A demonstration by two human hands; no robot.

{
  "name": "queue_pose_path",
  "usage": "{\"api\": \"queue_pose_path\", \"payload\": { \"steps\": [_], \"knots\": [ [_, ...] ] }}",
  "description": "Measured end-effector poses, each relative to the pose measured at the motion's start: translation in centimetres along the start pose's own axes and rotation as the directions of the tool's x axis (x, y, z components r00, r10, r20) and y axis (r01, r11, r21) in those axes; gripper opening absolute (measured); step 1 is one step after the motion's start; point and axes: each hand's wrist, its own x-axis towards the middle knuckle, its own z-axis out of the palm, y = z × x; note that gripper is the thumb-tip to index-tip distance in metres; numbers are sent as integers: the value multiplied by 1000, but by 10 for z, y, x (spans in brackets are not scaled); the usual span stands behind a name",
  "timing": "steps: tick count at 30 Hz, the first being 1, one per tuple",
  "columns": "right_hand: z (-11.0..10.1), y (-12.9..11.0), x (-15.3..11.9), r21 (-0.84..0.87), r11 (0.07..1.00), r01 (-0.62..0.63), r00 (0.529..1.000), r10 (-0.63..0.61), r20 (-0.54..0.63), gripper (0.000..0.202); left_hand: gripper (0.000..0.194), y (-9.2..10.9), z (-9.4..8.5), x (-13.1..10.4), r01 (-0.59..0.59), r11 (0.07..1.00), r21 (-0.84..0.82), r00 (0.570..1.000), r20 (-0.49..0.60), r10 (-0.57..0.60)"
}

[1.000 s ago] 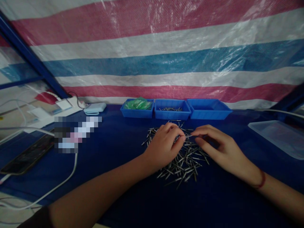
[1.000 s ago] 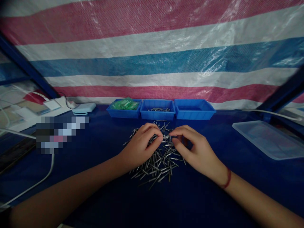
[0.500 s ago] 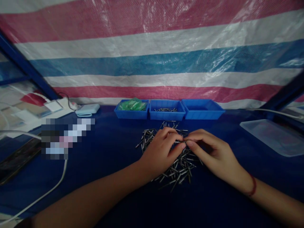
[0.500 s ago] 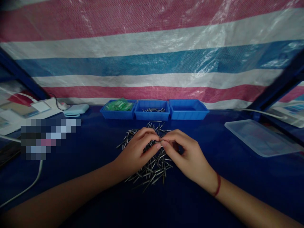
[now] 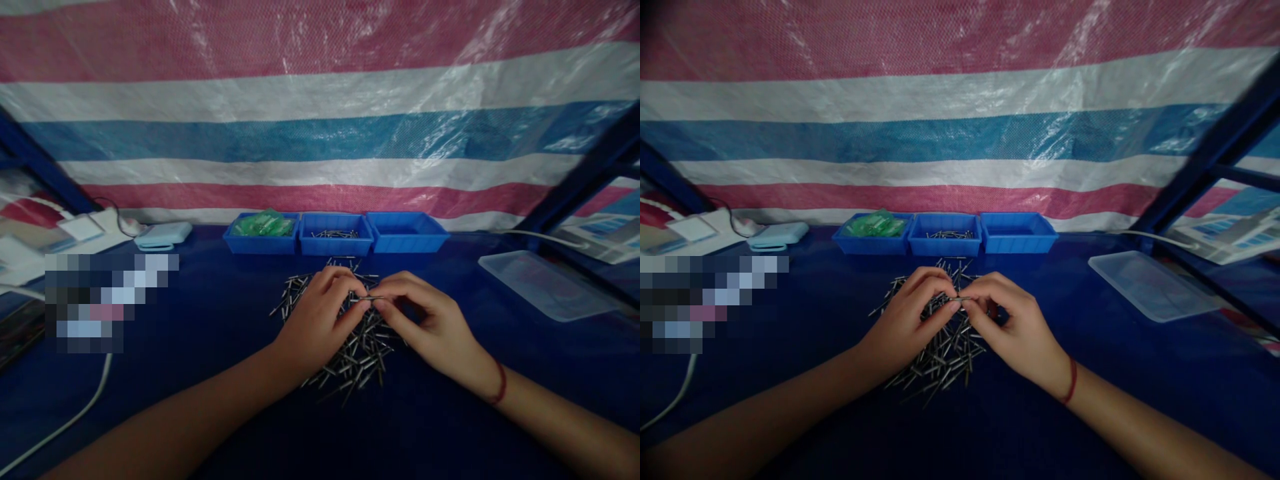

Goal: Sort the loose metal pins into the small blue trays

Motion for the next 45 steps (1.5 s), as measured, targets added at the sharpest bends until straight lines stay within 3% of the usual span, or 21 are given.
{"api": "queue_pose_path", "payload": {
  "steps": [13,19,34,40,45],
  "knots": [
    [2,3,0,13,1000,-18,1000,18,-15,11,6,1,-1,1,-40,999,2,997,-64,40],
    [4,4,-3,1,1000,6,999,-6,39,9,5,5,-1,1,-49,999,-15,993,-108,47],
    [5,2,-3,28,998,57,990,-61,130,13,6,6,-2,-1,-34,999,-7,996,-82,33],
    [0,7,1,-96,995,30,999,-27,32,12,22,0,-3,-2,85,995,51,996,-11,-85],
    [-9,13,29,-386,916,107,975,-173,-141,12,22,-4,-6,-3,89,990,106,996,8,-91]
  ]
}}
